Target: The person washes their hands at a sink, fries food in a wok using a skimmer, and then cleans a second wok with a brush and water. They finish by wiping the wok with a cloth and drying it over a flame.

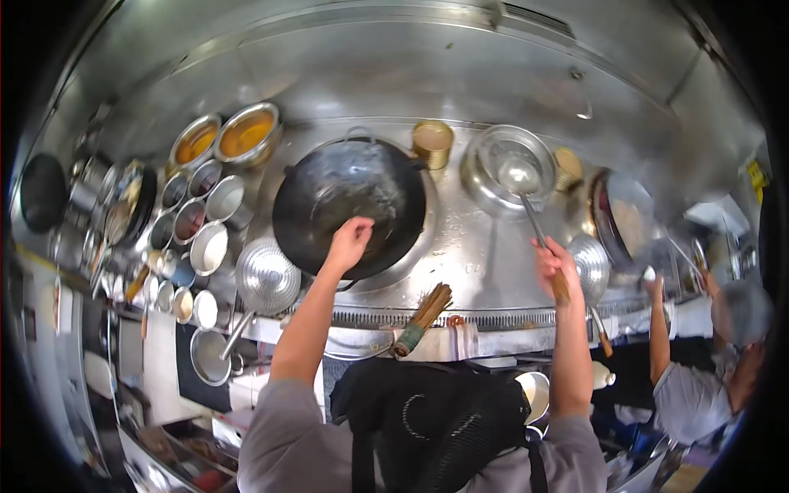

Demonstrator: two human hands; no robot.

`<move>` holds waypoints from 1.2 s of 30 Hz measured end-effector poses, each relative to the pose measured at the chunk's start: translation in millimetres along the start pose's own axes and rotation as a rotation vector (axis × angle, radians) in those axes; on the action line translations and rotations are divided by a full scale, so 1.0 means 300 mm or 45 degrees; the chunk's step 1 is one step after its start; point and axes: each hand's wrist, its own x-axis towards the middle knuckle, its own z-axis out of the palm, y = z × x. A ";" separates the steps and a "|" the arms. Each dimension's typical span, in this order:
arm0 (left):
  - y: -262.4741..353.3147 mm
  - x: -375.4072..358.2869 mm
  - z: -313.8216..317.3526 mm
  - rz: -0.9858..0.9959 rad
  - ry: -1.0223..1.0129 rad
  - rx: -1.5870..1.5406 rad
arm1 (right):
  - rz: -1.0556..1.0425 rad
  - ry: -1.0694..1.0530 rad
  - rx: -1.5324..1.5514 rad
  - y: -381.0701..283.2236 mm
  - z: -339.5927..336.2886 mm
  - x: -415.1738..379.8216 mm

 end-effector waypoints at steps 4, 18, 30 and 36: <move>-0.051 0.150 0.115 -0.158 -0.059 0.142 | 0.040 -0.083 -0.082 0.116 0.167 -0.197; -0.088 0.265 0.143 -0.374 0.007 0.613 | -0.236 0.087 -1.531 0.413 0.204 -0.053; -0.211 0.096 -0.197 -0.379 0.054 0.367 | -0.895 0.939 -2.519 -0.126 -0.278 0.460; -0.221 0.134 -0.102 -0.349 0.039 0.129 | -0.208 0.399 -0.793 -0.161 -0.168 0.429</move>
